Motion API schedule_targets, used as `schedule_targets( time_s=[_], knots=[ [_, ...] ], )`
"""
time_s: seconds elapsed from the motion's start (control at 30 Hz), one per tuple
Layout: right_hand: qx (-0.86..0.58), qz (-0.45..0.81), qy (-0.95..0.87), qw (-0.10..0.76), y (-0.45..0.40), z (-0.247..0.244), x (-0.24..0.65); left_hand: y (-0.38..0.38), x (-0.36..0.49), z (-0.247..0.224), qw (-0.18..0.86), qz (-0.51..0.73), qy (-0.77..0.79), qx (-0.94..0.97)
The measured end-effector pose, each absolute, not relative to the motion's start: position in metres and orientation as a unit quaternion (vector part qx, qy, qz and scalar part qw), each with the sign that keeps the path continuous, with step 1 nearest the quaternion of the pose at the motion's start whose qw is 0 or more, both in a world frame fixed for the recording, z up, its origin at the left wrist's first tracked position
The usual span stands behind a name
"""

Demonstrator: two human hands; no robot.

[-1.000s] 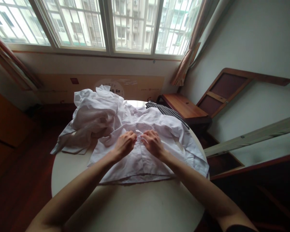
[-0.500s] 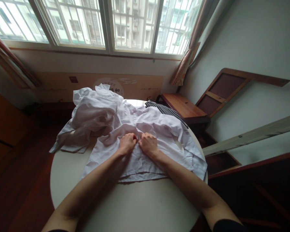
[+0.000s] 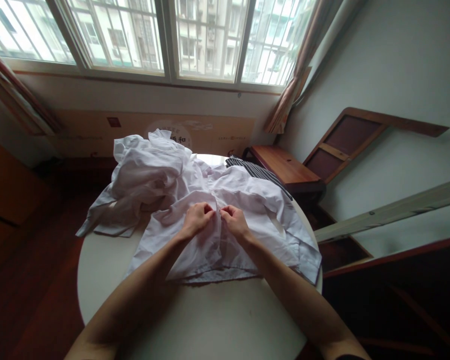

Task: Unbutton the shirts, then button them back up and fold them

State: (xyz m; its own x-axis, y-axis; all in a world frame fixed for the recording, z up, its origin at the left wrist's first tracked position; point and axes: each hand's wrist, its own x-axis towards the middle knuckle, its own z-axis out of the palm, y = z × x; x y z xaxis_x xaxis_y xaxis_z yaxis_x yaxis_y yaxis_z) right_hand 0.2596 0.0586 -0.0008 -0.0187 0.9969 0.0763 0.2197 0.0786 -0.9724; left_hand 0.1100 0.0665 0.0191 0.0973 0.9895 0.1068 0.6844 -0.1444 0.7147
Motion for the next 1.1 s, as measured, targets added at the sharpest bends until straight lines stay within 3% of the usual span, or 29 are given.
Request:
schedule_targets(
  time_s=[0.3, 0.37, 0.53, 0.63, 1.0, 1.1],
  knots=[
    [-0.497, 0.511, -0.522, 0.469, 0.057, -0.007, 0.255, 0.072, 0.106, 0.011, 0.394, 0.343, 0.546, 0.655],
    [-0.498, 0.513, -0.513, 0.475, 0.058, -0.008, 0.256, 0.071, 0.106, 0.011, 0.369, 0.323, 0.564, 0.664],
    [-0.502, 0.443, -0.563, 0.485, 0.058, -0.01, 0.256, 0.061, 0.111, 0.018, 0.182, 0.246, 0.649, 0.697],
    [-0.516, 0.394, -0.599, 0.469, 0.057, -0.014, 0.252, 0.059, 0.113, 0.019, 0.176, 0.234, 0.652, 0.7],
    [-0.515, 0.423, -0.573, 0.477, 0.06, -0.022, 0.252, 0.07, 0.109, 0.008, 0.555, 0.35, 0.545, 0.523],
    [-0.517, 0.429, -0.564, 0.479, 0.06, -0.022, 0.252, 0.068, 0.11, 0.01, 0.6, 0.359, 0.527, 0.483]
  ],
)
